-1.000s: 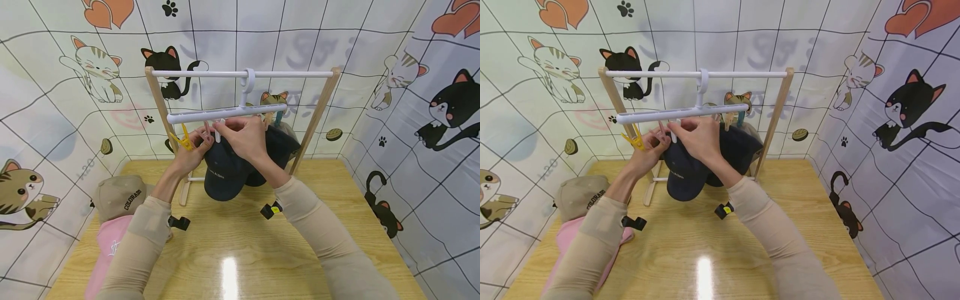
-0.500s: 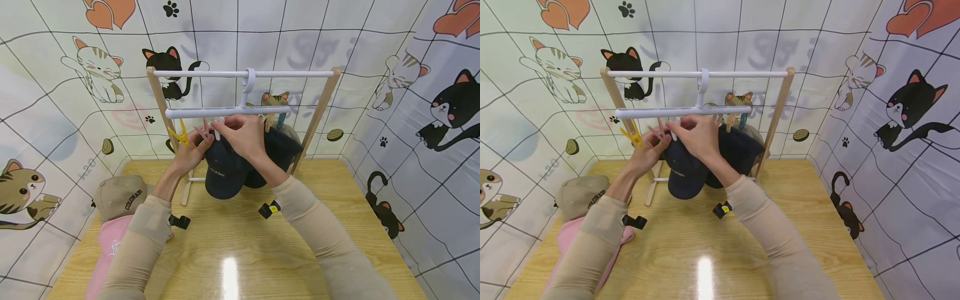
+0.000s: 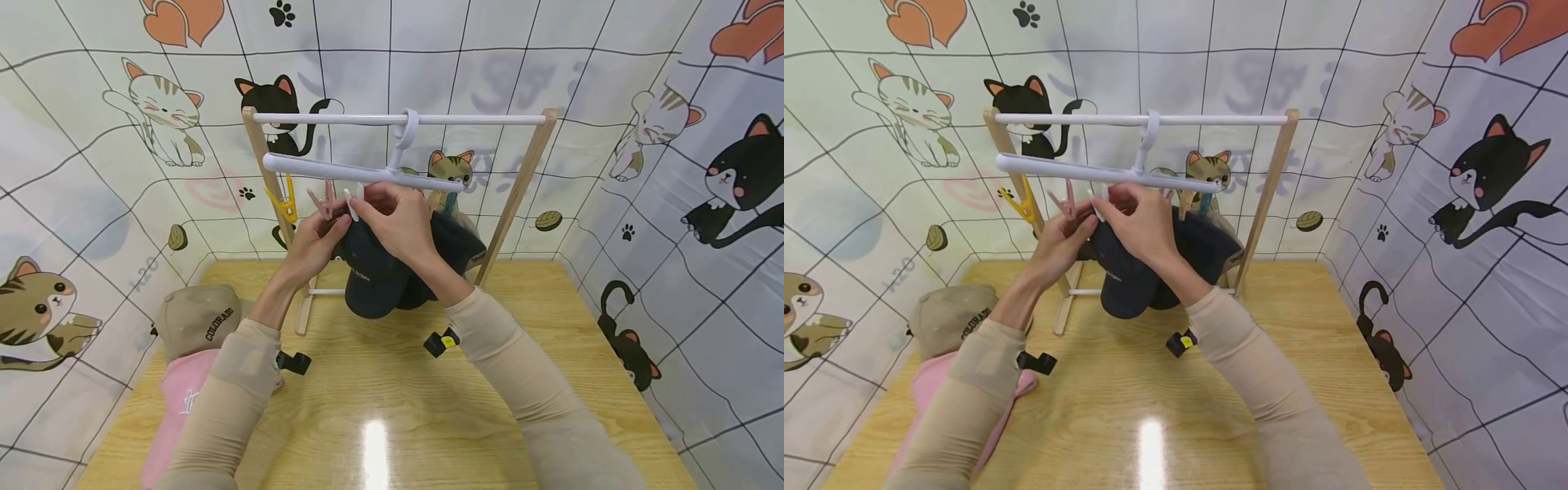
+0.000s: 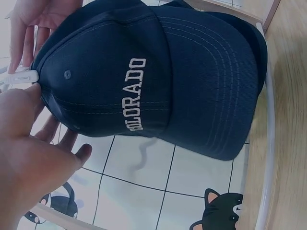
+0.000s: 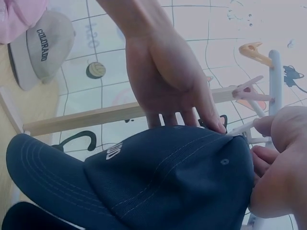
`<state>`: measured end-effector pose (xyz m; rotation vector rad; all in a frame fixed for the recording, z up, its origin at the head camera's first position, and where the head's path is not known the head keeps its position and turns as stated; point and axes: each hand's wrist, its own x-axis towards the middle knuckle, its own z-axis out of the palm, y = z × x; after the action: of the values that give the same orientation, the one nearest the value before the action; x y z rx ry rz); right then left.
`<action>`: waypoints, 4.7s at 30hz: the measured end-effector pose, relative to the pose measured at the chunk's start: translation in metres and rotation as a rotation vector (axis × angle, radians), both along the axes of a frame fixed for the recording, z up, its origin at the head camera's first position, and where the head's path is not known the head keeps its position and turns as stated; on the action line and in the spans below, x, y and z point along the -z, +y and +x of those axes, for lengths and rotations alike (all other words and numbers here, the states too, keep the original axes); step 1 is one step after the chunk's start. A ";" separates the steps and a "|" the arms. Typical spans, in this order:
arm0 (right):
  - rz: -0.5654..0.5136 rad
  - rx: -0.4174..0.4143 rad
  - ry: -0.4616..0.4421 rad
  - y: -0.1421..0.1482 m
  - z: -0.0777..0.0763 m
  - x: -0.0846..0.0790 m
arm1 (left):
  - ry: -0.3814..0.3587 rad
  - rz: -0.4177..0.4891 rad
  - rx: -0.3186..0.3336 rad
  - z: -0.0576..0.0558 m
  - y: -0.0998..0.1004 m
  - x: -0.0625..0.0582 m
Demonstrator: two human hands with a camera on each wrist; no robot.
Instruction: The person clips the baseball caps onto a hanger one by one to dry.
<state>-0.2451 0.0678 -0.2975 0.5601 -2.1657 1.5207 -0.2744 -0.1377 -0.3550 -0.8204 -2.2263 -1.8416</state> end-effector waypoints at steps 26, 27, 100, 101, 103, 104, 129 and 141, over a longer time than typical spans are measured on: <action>0.120 -0.126 -0.001 0.013 0.011 0.009 | 0.173 -0.258 -0.074 0.026 -0.022 0.007; 0.127 -0.127 0.001 0.014 0.013 0.009 | 0.183 -0.270 -0.080 0.028 -0.024 0.007; -0.096 -0.346 -0.057 -0.019 0.049 -0.003 | -0.217 -0.711 -0.455 0.172 -0.254 0.113; -0.099 -0.347 -0.060 -0.020 0.049 -0.004 | -0.213 -0.717 -0.450 0.172 -0.254 0.114; -0.106 -0.348 -0.055 -0.023 0.047 -0.004 | -0.205 -0.727 -0.445 0.172 -0.253 0.115; -0.107 -0.347 -0.052 -0.024 0.046 -0.004 | -0.201 -0.732 -0.448 0.171 -0.253 0.116; -0.156 -0.222 -0.075 -0.040 0.040 -0.019 | -0.107 -0.867 -0.320 0.137 -0.255 0.116; -0.173 -0.199 -0.103 -0.040 0.038 -0.027 | -0.179 -0.887 -0.213 0.123 -0.254 0.111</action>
<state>-0.2074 0.0277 -0.2706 0.6682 -2.0765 1.8591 -0.1518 -0.3917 -0.4664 -0.4698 -3.1169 -0.8051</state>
